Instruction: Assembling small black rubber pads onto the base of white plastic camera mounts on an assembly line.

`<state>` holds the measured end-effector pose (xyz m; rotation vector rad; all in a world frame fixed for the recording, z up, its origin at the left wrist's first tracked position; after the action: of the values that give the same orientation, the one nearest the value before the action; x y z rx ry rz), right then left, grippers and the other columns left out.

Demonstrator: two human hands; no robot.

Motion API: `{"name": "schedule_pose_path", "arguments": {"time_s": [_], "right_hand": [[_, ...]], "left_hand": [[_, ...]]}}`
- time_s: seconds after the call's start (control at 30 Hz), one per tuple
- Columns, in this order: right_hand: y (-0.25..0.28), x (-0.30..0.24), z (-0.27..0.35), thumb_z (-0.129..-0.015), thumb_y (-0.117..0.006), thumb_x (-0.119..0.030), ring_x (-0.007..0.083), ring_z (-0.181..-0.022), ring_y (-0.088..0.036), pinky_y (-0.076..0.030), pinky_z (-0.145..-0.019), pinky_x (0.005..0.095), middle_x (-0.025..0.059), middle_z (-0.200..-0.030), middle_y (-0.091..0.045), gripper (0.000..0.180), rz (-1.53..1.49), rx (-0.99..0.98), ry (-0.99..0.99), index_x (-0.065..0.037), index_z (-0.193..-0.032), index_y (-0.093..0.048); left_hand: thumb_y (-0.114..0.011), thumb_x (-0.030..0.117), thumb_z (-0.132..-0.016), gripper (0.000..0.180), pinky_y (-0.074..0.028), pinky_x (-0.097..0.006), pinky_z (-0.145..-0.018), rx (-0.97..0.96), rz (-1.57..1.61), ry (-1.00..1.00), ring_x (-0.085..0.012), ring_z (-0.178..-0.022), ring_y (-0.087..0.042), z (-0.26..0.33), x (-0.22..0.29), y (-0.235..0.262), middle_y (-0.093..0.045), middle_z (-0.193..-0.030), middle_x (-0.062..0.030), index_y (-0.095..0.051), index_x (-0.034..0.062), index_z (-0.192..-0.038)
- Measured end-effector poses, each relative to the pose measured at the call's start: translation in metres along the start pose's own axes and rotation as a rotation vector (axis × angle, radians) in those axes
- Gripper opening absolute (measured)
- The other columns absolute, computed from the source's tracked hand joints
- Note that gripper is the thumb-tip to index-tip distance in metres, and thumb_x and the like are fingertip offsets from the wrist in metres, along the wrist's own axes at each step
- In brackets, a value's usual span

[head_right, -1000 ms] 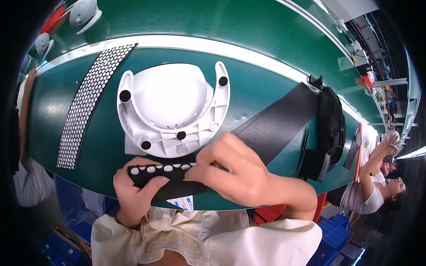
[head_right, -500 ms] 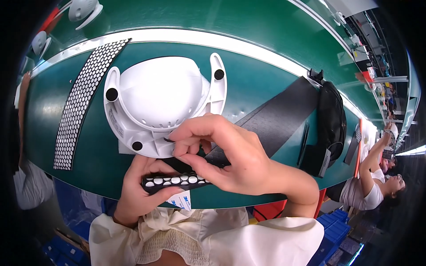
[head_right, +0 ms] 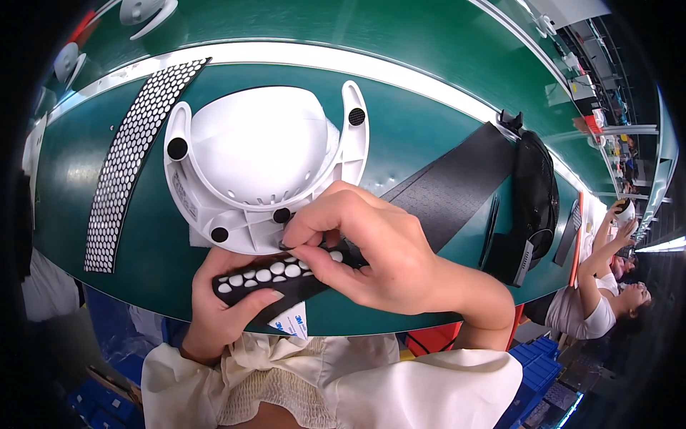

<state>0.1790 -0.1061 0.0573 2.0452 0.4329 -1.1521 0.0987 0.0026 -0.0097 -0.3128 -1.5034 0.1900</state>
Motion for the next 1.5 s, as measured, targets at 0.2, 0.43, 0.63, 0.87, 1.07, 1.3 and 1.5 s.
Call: {"name": "schedule_pose_path", "arguments": {"time_s": [0.2,0.43,0.63,0.87,1.07,1.3,1.5], "right_hand": [[-0.001,0.0,-0.002,-0.07,-0.06,0.01,0.0197,-0.071,-0.058,-0.043,-0.067,0.0274,0.0157,-0.077,-0.061,0.027,-0.029,-0.086,-0.003,-0.002,-0.087,-0.043],[0.001,-0.009,-0.003,-0.067,-0.063,0.006,0.0196,-0.07,-0.058,-0.044,-0.062,0.0276,0.0127,-0.078,-0.061,0.022,0.083,-0.084,0.164,-0.002,-0.082,-0.049],[-0.006,-0.028,0.001,-0.071,-0.061,-0.01,0.0159,-0.07,-0.059,-0.039,-0.058,0.0248,0.0087,-0.081,-0.062,0.012,0.519,-0.168,0.466,-0.004,-0.079,-0.053],[-0.028,-0.044,0.023,-0.078,-0.051,-0.012,0.0126,-0.073,-0.059,-0.033,-0.056,0.0187,0.0104,-0.086,-0.064,0.006,1.083,-0.194,0.786,-0.007,-0.08,-0.047],[-0.021,-0.044,0.015,-0.084,-0.043,-0.03,0.0184,-0.091,-0.058,-0.036,-0.068,0.0239,0.0089,-0.094,-0.062,0.025,0.948,-0.232,0.57,-0.012,-0.096,-0.054],[0.024,-0.004,0.029,-0.064,-0.068,-0.003,0.0165,-0.065,-0.056,-0.038,-0.061,0.0269,0.0066,-0.079,-0.062,0.031,0.088,0.248,0.031,-0.001,-0.093,-0.057],[-0.002,-0.027,0.018,-0.084,-0.046,-0.033,0.0165,-0.077,-0.058,-0.034,-0.063,0.0233,0.0024,-0.083,-0.064,0.031,0.64,-0.014,0.463,-0.006,-0.088,-0.061]], "left_hand": [[-0.062,0.0,-0.074,0.036,-0.04,-0.027,-0.084,0.012,-0.07,0.023,-0.0158,-0.096,-0.052,0.003,0.0,0.006,-0.053,-0.104,-0.0116,-0.047,-0.0046,-0.106],[-0.061,0.0,-0.074,0.036,-0.04,-0.027,-0.084,0.025,-0.034,0.013,-0.0159,-0.097,-0.051,0.003,0.003,0.008,-0.052,-0.106,-0.0121,-0.047,-0.0055,-0.107],[-0.059,-0.001,-0.075,0.036,-0.04,-0.028,-0.085,0.032,-0.012,0.053,-0.0168,-0.098,-0.051,0.004,0.0,0.008,-0.051,-0.108,-0.012,-0.046,-0.006,-0.108],[-0.057,-0.003,-0.076,0.034,-0.039,-0.029,-0.086,-0.007,-0.021,0.001,-0.0185,-0.101,-0.051,0.003,0.001,0.008,-0.048,-0.112,-0.013,-0.046,-0.0032,-0.109],[-0.057,-0.003,-0.076,0.032,-0.035,-0.029,-0.088,0.031,0.026,-0.012,-0.0191,-0.103,-0.048,0.001,0.003,0.008,-0.047,-0.113,-0.0129,-0.047,-0.0037,-0.106],[-0.055,-0.003,-0.076,0.036,-0.034,-0.03,-0.091,0.012,-0.002,0.061,-0.0195,-0.106,-0.046,0.0,0.001,0.007,-0.05,-0.11,-0.014,-0.045,-0.006,-0.11],[-0.049,-0.006,-0.078,0.052,-0.032,-0.033,-0.095,-0.082,0.154,0.021,-0.0235,-0.111,-0.046,-0.004,0.01,-0.004,-0.05,-0.116,-0.0184,-0.024,-0.006,-0.124]]}}
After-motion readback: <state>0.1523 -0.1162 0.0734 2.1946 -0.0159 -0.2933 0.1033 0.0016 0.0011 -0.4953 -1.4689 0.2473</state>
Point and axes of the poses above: each hand's wrist, its own z-axis away from the middle knuckle, its own y-axis out of the back of the hand, x = y × z, the point moved 7 cm from there along -z, towards the middle knuckle
